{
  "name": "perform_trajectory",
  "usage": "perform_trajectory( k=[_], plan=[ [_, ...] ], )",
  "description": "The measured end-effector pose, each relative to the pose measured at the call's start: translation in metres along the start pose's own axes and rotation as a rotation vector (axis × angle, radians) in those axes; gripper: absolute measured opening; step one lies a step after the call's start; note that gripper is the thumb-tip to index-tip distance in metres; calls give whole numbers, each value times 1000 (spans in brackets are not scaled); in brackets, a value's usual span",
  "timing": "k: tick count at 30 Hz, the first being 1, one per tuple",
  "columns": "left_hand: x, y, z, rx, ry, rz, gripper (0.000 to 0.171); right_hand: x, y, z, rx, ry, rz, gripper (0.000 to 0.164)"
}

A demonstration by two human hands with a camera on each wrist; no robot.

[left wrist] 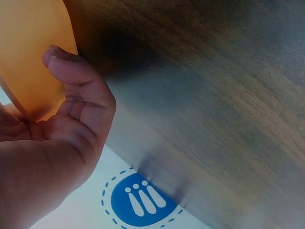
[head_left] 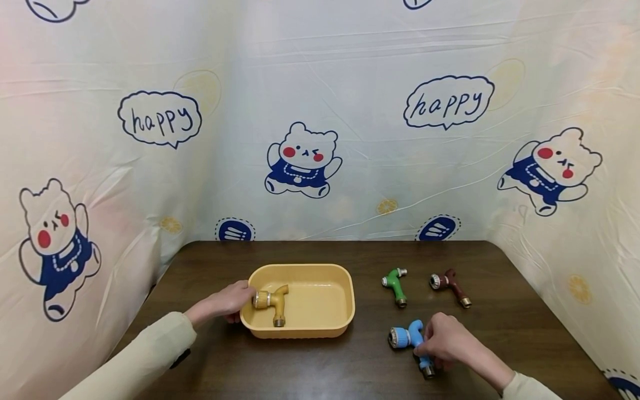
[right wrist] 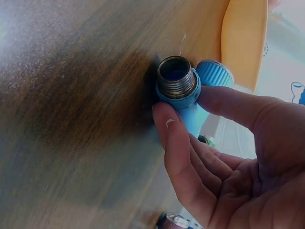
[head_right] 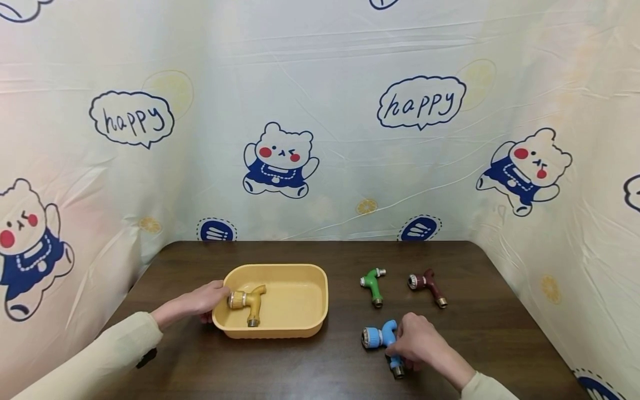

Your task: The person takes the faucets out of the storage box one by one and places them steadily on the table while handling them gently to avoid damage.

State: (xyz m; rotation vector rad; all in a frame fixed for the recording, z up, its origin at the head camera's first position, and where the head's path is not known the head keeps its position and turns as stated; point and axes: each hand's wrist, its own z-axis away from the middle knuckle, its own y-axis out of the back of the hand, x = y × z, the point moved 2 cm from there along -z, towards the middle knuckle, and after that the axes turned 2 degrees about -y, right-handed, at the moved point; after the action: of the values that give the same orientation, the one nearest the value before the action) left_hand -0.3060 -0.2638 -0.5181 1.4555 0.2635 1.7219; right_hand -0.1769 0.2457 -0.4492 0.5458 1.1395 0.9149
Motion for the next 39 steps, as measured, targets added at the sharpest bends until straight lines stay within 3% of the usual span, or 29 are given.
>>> perform_trajectory(
  k=[1, 3, 4, 6, 8, 10, 11, 12, 19, 20, 26, 31, 38, 39],
  plan=[
    [6, 0, 4, 8, 8, 1, 26, 0, 0, 0, 2, 3, 2, 30],
    [1, -2, 1, 36, 18, -3, 27, 1, 0, 0, 0, 18, 4, 31],
    [9, -2, 7, 37, 2, -9, 25, 2, 1, 0, -2, 28, 6, 31],
    [7, -3, 5, 39, 2, -37, 27, 3, 1, 1, -7, 49, 9, 32],
    [-16, -3, -10, 15, -13, -12, 29, 4, 2, 1, -18, 60, 13, 33],
    [-18, -3, -12, 5, -20, -10, 29, 5, 3, 1, -27, 63, 15, 34],
    [-33, -3, -23, 1, 11, 13, 30, 5, 4, 2, -31, 63, 17, 34],
    [-31, -3, -22, 6, 26, 23, 30, 5, 4, 2, -35, 65, 17, 34],
    [10, 0, 9, 6, -69, -46, 30, 5, 9, 2, -43, 58, 25, 33],
    [4, 1, 5, -11, -43, -21, 32, 5, 9, 2, -41, 55, 27, 32],
    [-9, 1, -4, -30, -53, -8, 34, 4, 14, 3, -33, 38, 30, 33],
    [-2, 1, 0, -5, -49, -18, 33, 4, 19, 3, -37, 51, 27, 32],
    [40, 4, 28, 10, 7, 1, 27, 3, 22, 3, -12, 61, 42, 29],
    [42, 4, 31, 7, -7, 8, 28, 2, 22, 3, -9, 54, 45, 28]
  ],
)
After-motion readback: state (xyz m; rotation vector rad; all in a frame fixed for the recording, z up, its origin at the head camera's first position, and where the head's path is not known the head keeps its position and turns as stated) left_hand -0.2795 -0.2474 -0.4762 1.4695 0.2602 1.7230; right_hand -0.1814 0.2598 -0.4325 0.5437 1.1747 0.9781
